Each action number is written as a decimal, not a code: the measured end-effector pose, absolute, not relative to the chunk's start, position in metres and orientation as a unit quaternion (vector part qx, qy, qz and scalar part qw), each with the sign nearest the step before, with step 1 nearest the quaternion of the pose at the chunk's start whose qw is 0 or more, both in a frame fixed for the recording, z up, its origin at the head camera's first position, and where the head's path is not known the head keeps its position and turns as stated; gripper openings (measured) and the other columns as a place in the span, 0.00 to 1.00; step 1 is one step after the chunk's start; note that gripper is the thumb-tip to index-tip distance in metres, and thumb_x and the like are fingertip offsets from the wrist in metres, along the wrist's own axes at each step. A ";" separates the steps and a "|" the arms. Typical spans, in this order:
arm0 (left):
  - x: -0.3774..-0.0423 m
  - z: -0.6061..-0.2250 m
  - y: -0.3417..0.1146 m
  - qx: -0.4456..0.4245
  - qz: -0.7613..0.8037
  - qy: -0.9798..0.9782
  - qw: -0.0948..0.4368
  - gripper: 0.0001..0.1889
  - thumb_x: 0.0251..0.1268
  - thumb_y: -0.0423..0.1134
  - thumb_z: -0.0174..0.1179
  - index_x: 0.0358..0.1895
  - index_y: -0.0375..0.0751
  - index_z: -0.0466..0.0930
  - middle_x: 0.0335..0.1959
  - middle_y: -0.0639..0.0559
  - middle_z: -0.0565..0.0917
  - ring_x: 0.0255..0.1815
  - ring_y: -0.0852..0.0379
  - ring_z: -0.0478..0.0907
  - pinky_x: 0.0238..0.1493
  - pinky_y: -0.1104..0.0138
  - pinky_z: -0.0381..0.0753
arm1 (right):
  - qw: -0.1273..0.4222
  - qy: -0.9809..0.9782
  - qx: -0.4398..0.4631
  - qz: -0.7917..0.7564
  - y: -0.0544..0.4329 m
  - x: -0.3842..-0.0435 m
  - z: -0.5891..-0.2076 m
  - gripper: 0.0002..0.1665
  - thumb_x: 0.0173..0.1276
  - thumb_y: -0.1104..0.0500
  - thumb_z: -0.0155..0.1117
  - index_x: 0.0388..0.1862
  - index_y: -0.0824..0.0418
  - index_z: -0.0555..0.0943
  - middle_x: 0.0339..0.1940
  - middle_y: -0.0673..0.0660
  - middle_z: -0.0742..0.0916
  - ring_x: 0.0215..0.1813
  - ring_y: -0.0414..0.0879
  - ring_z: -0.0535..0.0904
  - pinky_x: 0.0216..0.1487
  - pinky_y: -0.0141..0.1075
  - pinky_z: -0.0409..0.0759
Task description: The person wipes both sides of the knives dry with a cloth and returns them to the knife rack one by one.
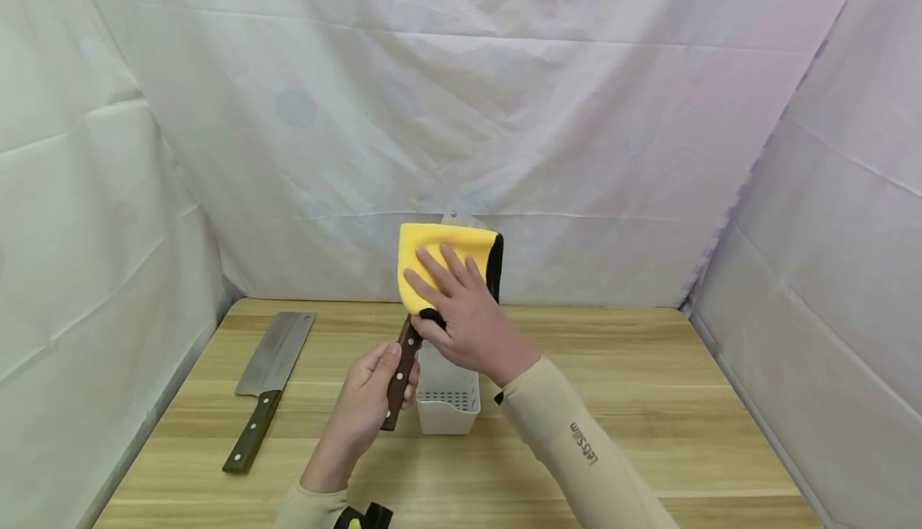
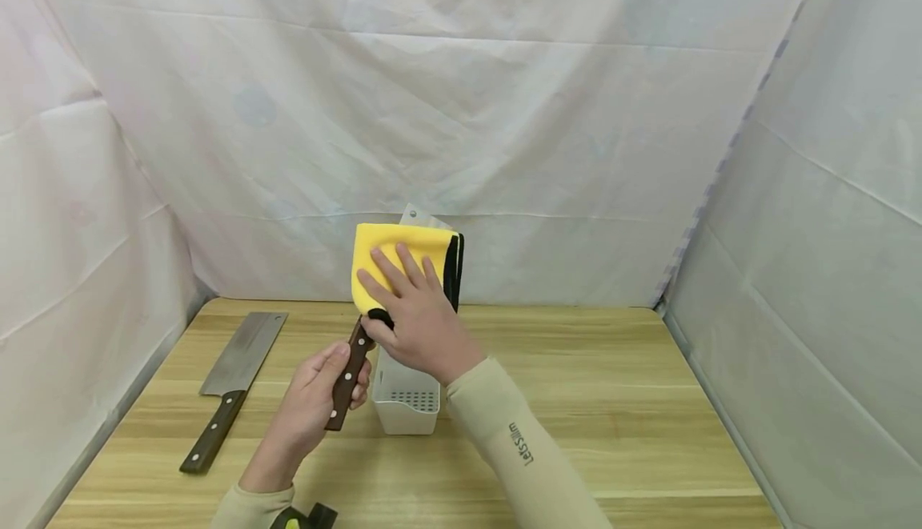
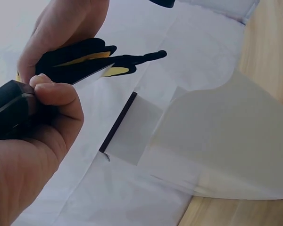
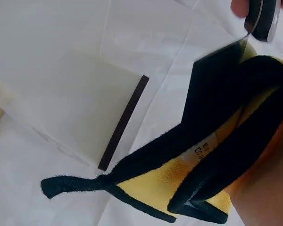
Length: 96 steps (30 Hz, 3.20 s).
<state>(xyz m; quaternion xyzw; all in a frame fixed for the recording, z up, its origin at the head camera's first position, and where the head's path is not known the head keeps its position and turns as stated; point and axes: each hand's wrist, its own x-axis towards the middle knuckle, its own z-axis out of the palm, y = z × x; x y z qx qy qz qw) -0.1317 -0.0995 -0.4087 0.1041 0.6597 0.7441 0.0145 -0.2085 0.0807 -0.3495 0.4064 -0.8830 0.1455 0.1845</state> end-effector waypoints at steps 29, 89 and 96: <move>-0.138 -0.400 -0.106 0.140 0.689 0.711 -0.018 0.20 0.88 0.38 0.32 0.52 0.32 0.76 0.34 0.39 0.75 0.31 0.54 0.73 0.33 0.66 0.76 | 0.237 -0.845 0.467 0.104 0.079 -0.188 -0.357 0.32 0.76 0.50 0.63 0.76 0.57 0.72 0.82 0.59 0.65 0.84 0.62 0.53 0.80 0.59 0.56; -0.133 -0.390 -0.106 0.220 0.706 0.672 0.039 0.23 0.89 0.43 0.33 0.49 0.24 0.70 0.32 0.45 0.70 0.30 0.60 0.68 0.31 0.68 0.73 | 0.324 -0.823 0.388 0.259 0.090 -0.221 -0.341 0.37 0.78 0.58 0.59 0.80 0.69 0.61 0.81 0.78 0.51 0.83 0.71 0.46 0.78 0.61 0.59; -0.136 -0.392 -0.106 0.235 0.707 0.667 0.015 0.21 0.89 0.41 0.35 0.51 0.23 0.69 0.32 0.43 0.70 0.29 0.58 0.67 0.30 0.67 0.72 | 0.332 -0.807 0.406 0.272 0.083 -0.215 -0.343 0.38 0.86 0.43 0.39 0.80 0.70 0.61 0.81 0.78 0.51 0.83 0.69 0.46 0.77 0.59 0.62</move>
